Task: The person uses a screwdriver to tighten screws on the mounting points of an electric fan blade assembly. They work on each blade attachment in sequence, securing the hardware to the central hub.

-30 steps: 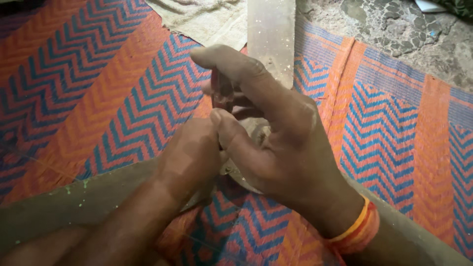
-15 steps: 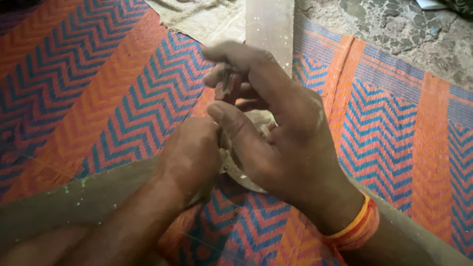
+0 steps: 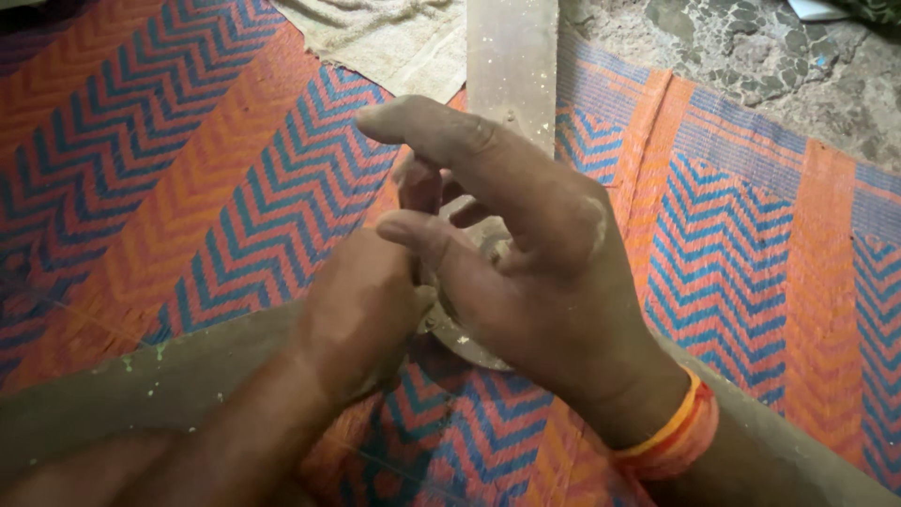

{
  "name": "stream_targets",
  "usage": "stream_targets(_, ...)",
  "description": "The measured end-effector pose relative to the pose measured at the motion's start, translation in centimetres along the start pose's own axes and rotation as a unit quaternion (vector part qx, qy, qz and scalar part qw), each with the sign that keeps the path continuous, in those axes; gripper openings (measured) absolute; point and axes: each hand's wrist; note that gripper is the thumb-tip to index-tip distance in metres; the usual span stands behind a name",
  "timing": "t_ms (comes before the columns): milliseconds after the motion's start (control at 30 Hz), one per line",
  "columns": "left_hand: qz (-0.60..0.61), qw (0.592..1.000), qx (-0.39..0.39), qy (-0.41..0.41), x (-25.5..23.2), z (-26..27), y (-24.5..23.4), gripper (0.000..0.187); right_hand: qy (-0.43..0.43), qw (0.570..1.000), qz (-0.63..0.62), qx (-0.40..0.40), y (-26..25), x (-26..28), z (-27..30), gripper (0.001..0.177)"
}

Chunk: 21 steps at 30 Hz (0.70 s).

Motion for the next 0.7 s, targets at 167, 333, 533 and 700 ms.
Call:
stream_targets(167,-0.051,0.997,-0.011,-0.059,-0.3,-0.4,0.4,0.018,0.003,1.000,-0.020,0.013,0.2,0.1,0.0,0.052)
stream_targets(333,-0.077,0.992,0.047,-0.083,-0.4,-0.3,-0.4,0.014,0.071,0.997,-0.019,-0.003,0.2,0.6,-0.4,0.052)
stream_targets(533,-0.119,0.991,0.045,-0.033,-0.1,-0.6,-0.4,0.014,0.029,0.999,-0.032,0.010,0.1,0.7,-0.3,0.056)
stream_targets(700,-0.114,0.990,0.017,-0.074,0.4,-0.6,0.3,0.017,0.043,0.998,-0.050,0.018,0.3,0.4,-0.1,0.055)
Point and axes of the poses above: each hand's wrist, its own z-axis away from the middle knuckle, its own y-axis out of the palm, x = y × z, and after that the axes turned 1 degree about x, right-handed
